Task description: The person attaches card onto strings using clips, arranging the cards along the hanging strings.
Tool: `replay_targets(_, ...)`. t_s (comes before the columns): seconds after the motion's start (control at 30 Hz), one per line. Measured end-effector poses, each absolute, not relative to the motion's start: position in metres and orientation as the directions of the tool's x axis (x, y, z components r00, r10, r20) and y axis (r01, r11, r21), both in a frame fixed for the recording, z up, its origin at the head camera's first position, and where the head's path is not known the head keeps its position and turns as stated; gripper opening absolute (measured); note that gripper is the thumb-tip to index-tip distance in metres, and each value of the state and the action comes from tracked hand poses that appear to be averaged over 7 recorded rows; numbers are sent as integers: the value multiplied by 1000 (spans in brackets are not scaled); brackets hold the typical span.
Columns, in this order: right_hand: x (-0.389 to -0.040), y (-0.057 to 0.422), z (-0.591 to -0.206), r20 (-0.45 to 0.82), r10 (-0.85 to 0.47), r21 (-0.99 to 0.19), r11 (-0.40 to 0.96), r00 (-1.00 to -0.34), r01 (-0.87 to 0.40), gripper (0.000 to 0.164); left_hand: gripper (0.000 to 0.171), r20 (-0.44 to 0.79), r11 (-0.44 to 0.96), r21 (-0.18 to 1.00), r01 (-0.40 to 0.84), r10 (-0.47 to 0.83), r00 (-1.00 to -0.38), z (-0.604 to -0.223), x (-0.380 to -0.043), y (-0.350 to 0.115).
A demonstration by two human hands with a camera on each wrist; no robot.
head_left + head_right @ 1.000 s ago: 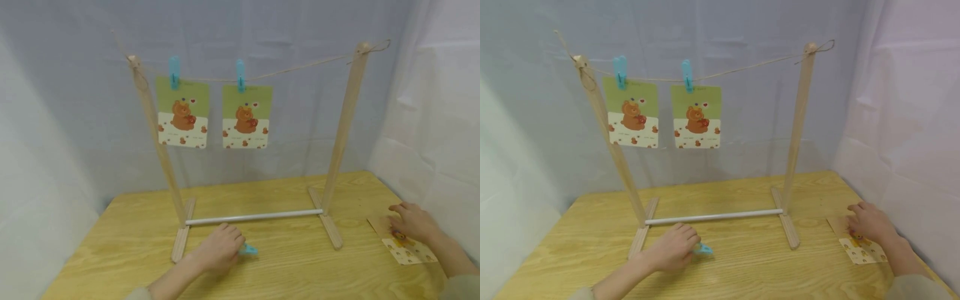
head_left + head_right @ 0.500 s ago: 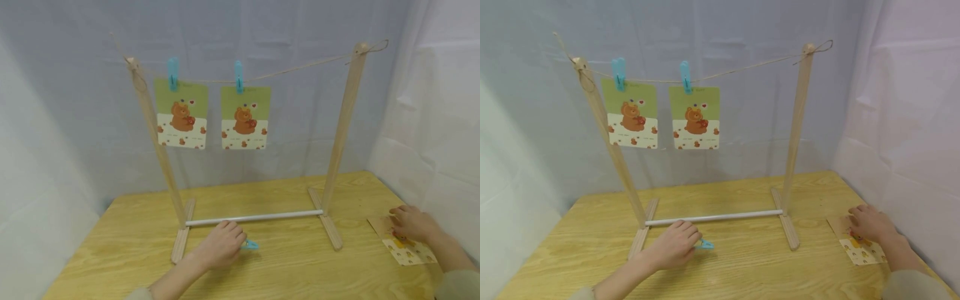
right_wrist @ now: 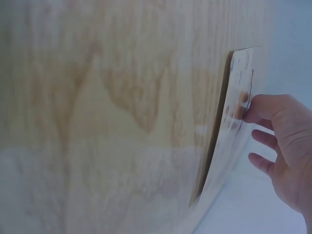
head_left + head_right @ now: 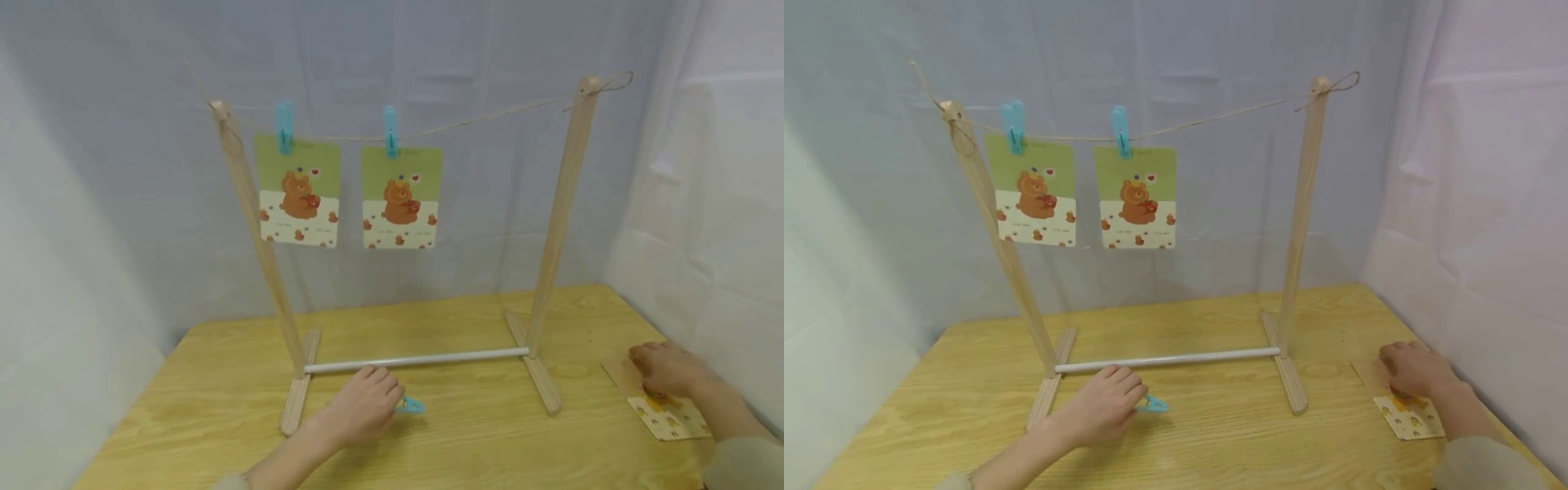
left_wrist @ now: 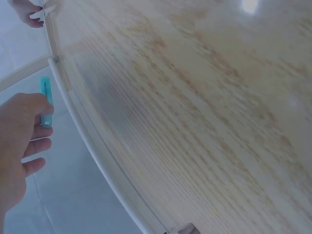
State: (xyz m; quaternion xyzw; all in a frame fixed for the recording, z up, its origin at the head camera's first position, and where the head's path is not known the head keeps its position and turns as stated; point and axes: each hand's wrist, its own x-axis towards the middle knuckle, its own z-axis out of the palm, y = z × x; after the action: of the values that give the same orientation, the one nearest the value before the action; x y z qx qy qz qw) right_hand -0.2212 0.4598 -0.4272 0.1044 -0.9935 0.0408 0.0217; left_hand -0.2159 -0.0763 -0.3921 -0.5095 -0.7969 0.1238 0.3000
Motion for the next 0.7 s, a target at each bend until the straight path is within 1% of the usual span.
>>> replay_targets(0.17,-224,459,-432,55,-200,-56,977,-978,-203,49,15,333,440,-511,738,893,-302,-393,-217,-77)
replay_targets(0.37,-224,459,-431,51,-193,-75,978,-980,-197,45,16,317,436,-509,742,897,-309,-393,-217,-77)
replay_targets(0.53,-226,459,-429,38,-188,-95,977,-981,-191,46,16,303,430,-507,747,900,-313,-392,-216,-76)
replay_targets(0.7,-227,460,-428,42,-198,-102,974,-979,-202,44,17,312,423,-508,751,902,-297,-394,-216,-75)
